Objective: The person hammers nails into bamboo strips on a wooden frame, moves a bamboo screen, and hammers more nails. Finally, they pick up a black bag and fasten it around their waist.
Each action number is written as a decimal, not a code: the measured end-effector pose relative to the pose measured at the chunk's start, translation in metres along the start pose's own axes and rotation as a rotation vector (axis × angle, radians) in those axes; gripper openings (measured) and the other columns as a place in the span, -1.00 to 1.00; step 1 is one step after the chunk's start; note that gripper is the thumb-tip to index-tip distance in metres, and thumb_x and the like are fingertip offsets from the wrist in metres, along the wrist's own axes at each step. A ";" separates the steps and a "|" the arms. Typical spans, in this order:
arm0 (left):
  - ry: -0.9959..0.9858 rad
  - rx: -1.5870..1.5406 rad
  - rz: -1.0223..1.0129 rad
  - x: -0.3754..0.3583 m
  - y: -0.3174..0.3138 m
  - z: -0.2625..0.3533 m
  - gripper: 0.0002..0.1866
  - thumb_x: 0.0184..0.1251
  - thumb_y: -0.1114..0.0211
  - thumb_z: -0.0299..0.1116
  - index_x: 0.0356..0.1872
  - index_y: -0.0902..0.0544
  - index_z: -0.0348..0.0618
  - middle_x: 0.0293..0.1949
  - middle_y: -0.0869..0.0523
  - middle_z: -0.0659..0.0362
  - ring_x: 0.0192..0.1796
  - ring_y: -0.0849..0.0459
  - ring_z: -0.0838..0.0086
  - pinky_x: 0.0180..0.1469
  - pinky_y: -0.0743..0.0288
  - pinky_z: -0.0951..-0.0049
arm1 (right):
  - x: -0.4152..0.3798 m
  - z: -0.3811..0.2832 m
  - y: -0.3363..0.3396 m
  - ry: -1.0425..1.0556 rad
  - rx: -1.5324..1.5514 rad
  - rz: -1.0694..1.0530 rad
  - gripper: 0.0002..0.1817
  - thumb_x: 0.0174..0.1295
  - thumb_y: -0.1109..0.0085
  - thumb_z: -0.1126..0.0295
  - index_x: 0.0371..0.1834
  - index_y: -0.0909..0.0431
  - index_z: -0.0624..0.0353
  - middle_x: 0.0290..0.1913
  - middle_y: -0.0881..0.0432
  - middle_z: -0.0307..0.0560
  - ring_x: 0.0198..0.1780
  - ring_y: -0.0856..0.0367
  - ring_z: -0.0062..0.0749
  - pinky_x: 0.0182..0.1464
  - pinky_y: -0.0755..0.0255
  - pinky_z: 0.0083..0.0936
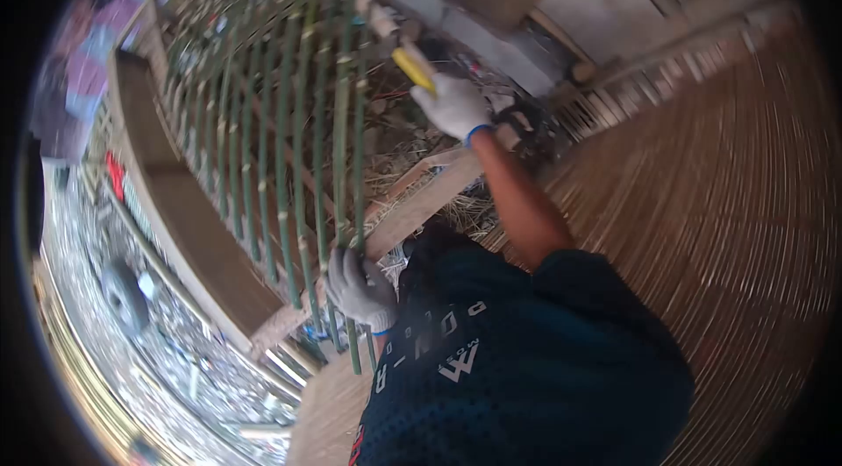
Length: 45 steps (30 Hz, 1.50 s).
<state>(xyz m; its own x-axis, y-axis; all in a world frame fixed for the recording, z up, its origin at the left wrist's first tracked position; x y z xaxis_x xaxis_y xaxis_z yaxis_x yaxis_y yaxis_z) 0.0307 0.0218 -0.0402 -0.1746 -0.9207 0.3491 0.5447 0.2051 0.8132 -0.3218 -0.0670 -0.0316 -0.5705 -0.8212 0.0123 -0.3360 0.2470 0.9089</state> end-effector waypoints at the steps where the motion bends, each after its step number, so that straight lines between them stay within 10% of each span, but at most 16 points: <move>1: -0.005 0.042 0.001 0.000 -0.001 0.003 -0.67 0.30 -0.34 -0.41 0.09 -0.71 -0.12 0.20 -0.73 -0.01 0.28 -0.66 0.04 0.43 -0.34 -0.05 | -0.011 -0.002 0.004 -0.031 0.072 0.004 -0.47 0.39 -0.15 -0.11 0.03 -0.66 0.18 -0.36 -0.75 0.17 -0.25 -0.77 0.15 -0.21 -0.60 -0.01; 9: -0.046 0.320 -0.098 -0.008 -0.020 0.004 -0.66 0.50 -0.17 -0.28 0.20 -0.72 0.00 0.36 -0.65 0.01 0.36 -0.61 0.05 0.48 -0.28 -0.10 | -0.135 -0.014 0.012 -0.130 0.776 -0.405 -0.59 0.43 -0.20 0.07 -0.04 -0.57 0.26 -0.46 -0.66 -0.02 -0.46 -0.70 -0.19 -0.36 -0.55 -0.16; 15: -0.088 0.338 -0.117 -0.008 -0.023 0.007 -0.60 0.56 -0.10 -0.25 0.28 -0.66 -0.12 0.35 -0.61 -0.12 0.37 -0.56 -0.09 0.44 -0.31 -0.10 | -0.150 -0.012 -0.010 0.150 0.613 -0.254 -0.67 0.37 -0.32 0.16 -0.23 -0.55 0.24 -0.52 -0.59 0.10 -0.47 -0.68 0.03 -0.35 -0.52 -0.09; 30: -0.052 0.364 -0.232 -0.005 -0.019 -0.002 -0.41 0.30 -0.28 -0.02 0.25 -0.65 -0.19 0.33 -0.59 -0.11 0.40 -0.51 0.02 0.55 -0.12 -0.10 | -0.165 -0.106 -0.017 0.456 0.764 -0.640 -0.64 0.32 -0.31 0.09 -0.14 -0.59 0.19 -0.33 -0.69 0.23 -0.25 -0.70 0.27 -0.17 -0.50 0.05; 39: 0.192 -0.115 -0.323 -0.039 -0.011 -0.062 -0.48 0.29 -0.34 -0.21 0.22 -0.63 -0.30 0.23 -0.65 -0.11 0.33 -0.58 0.02 0.45 -0.33 0.06 | -0.224 -0.241 -0.040 0.405 1.007 -0.849 -0.63 0.44 -0.23 0.05 -0.03 -0.65 0.17 -0.34 -0.75 0.00 -0.30 -0.80 -0.27 -0.23 -0.59 -0.24; 45: 0.547 -0.747 -0.069 -0.088 0.140 -0.098 -0.68 0.43 -0.19 -0.45 0.13 -0.69 -0.29 0.01 -0.73 -0.12 0.14 -0.70 0.03 0.27 -0.52 0.23 | -0.279 -0.305 -0.089 0.237 1.079 -0.959 -0.76 0.53 -0.17 0.26 -0.03 -0.50 0.23 -0.33 -0.63 -0.26 -0.33 -0.60 -0.59 -0.22 -0.53 -0.56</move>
<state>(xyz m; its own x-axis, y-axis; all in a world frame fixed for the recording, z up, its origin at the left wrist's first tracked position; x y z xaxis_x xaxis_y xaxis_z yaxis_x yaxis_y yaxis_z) 0.2029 0.0991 -0.0030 0.0817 -0.9904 -0.1113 0.9677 0.0521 0.2466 0.0961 -0.0167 0.0113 0.2887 -0.9265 -0.2413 -0.9552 -0.2617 -0.1380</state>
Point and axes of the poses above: each hand's wrist, its own x-axis towards the middle knuckle, its own y-axis out of the back of the hand, z = x × y, the point moved 3 cm from there along x, towards the middle knuckle
